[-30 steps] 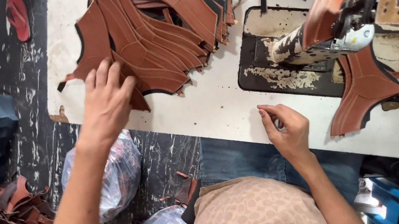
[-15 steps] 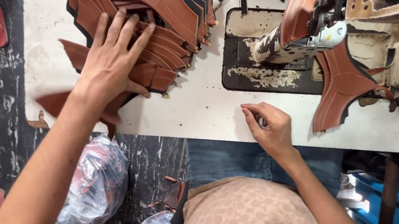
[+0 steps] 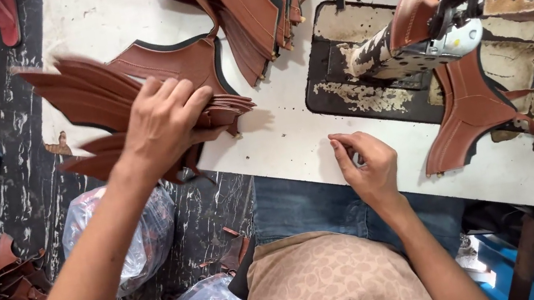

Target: Stitch leather shoe components together using an industrial sewing machine.

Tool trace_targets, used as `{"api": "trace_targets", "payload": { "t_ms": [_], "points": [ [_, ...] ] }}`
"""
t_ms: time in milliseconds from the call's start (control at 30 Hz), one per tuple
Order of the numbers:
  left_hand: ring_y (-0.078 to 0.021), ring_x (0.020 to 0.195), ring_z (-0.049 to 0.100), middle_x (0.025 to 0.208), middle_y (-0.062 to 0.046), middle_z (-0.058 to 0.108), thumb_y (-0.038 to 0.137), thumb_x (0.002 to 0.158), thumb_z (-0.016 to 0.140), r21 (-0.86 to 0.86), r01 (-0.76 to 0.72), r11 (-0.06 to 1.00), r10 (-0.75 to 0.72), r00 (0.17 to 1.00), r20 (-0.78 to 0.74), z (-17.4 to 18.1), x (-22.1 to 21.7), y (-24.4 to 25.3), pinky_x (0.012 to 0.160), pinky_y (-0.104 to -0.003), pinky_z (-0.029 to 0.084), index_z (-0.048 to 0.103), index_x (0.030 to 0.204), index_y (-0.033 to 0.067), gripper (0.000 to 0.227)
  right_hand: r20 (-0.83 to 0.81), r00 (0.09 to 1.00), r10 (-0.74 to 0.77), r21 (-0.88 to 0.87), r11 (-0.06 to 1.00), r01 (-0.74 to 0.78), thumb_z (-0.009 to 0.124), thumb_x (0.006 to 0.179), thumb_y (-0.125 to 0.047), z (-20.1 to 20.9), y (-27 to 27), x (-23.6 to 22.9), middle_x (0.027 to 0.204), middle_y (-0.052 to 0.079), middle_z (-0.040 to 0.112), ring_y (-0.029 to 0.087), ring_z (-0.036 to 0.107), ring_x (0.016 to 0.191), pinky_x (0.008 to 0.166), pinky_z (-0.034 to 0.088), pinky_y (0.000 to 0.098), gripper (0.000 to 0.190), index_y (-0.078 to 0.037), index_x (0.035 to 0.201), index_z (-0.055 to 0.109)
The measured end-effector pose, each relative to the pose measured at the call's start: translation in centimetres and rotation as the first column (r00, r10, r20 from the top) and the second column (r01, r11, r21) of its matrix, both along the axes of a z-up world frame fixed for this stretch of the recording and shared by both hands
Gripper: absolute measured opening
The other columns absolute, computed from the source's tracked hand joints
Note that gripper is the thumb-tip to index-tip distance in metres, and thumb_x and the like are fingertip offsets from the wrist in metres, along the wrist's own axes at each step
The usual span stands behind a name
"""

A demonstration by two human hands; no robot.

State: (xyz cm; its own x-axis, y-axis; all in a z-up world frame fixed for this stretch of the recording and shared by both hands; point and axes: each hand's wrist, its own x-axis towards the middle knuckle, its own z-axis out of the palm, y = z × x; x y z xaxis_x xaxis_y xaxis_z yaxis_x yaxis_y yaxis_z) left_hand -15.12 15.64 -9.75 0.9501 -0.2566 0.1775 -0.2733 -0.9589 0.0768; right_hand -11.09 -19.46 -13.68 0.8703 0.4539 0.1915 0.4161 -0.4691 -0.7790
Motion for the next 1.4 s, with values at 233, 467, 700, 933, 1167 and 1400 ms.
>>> {"api": "trace_targets", "payload": {
  "t_ms": [233, 467, 700, 933, 1167, 1400],
  "points": [
    [-0.0170, 0.101, 0.074, 0.113, -0.009, 0.075, 0.052, 0.090, 0.074, -0.674, -0.656, 0.340, 0.558, 0.717, -0.417, 6.3, 4.1, 1.1, 0.094, -0.036, 0.060, 0.060, 0.127, 0.0082, 0.058, -0.059, 0.997, -0.047, 0.018, 0.999, 0.048, 0.073, 0.095, -0.006, 0.9, 0.6, -0.1, 0.085, 0.006, 0.074, 0.011, 0.066, 0.067, 0.051, 0.045, 0.0259, 0.010, -0.003, 0.103, 0.077],
    [-0.0529, 0.127, 0.048, 0.128, -0.047, 0.045, 0.061, 0.110, 0.048, -0.554, -0.674, 0.489, 0.778, 0.624, -0.071, -5.2, -0.2, 4.8, 0.098, -0.061, 0.037, 0.042, 0.126, -0.0254, 0.088, -0.182, 0.970, 0.160, 0.140, 0.981, -0.136, 0.073, 0.099, -0.021, 1.5, 6.1, 1.5, 0.110, 0.011, 0.075, 0.014, 0.072, 0.088, 0.080, 0.060, 0.0284, 0.031, -0.004, 0.125, 0.070],
    [-0.0380, 0.120, 0.055, 0.119, -0.022, 0.059, 0.073, 0.098, 0.052, -0.328, -0.913, 0.243, 0.887, 0.346, -0.306, -5.8, -2.5, -4.5, 0.102, -0.050, 0.043, 0.061, 0.123, -0.0061, 0.083, -0.391, 0.880, 0.269, 0.033, 0.960, -0.279, 0.058, 0.103, -0.053, -2.4, 16.8, 2.4, 0.152, 0.032, 0.046, 0.041, 0.045, 0.143, 0.117, 0.039, 0.0494, 0.081, 0.007, 0.151, 0.035],
    [-0.0380, 0.121, 0.059, 0.132, -0.022, 0.057, 0.061, 0.100, 0.056, -0.529, -0.839, 0.126, 0.828, 0.383, -0.410, -5.3, -3.9, -5.9, 0.102, -0.047, 0.046, 0.056, 0.133, -0.0043, 0.073, -0.554, 0.799, 0.236, 0.084, 0.970, -0.228, 0.056, 0.099, -0.037, -0.8, 17.6, -0.7, 0.110, 0.030, 0.071, 0.040, 0.072, 0.104, 0.089, 0.055, 0.0457, 0.076, 0.005, 0.155, 0.026],
    [-0.0268, 0.124, 0.060, 0.139, -0.020, 0.058, 0.044, 0.104, 0.059, -0.827, -0.537, -0.169, 0.698, 0.527, -0.485, -6.2, -9.5, -10.7, 0.104, -0.039, 0.049, 0.039, 0.141, -0.0045, 0.065, -0.462, 0.760, 0.458, 0.354, 0.880, -0.316, 0.062, 0.101, -0.023, 0.2, 12.3, -4.4, 0.113, 0.023, 0.075, 0.036, 0.076, 0.100, 0.088, 0.058, 0.0426, 0.044, 0.001, 0.137, 0.051],
    [-0.0215, 0.123, 0.057, 0.139, -0.016, 0.056, 0.036, 0.105, 0.058, -0.823, -0.460, -0.334, 0.644, 0.526, -0.556, -5.9, -11.2, -14.7, 0.104, -0.036, 0.048, 0.035, 0.148, -0.0019, 0.061, -0.515, 0.707, 0.485, 0.306, 0.874, -0.377, 0.064, 0.086, -0.015, -0.9, 8.8, -5.1, 0.108, 0.025, 0.065, 0.037, 0.067, 0.098, 0.087, 0.054, 0.0457, 0.049, 0.002, 0.129, 0.048]
  ]
}}
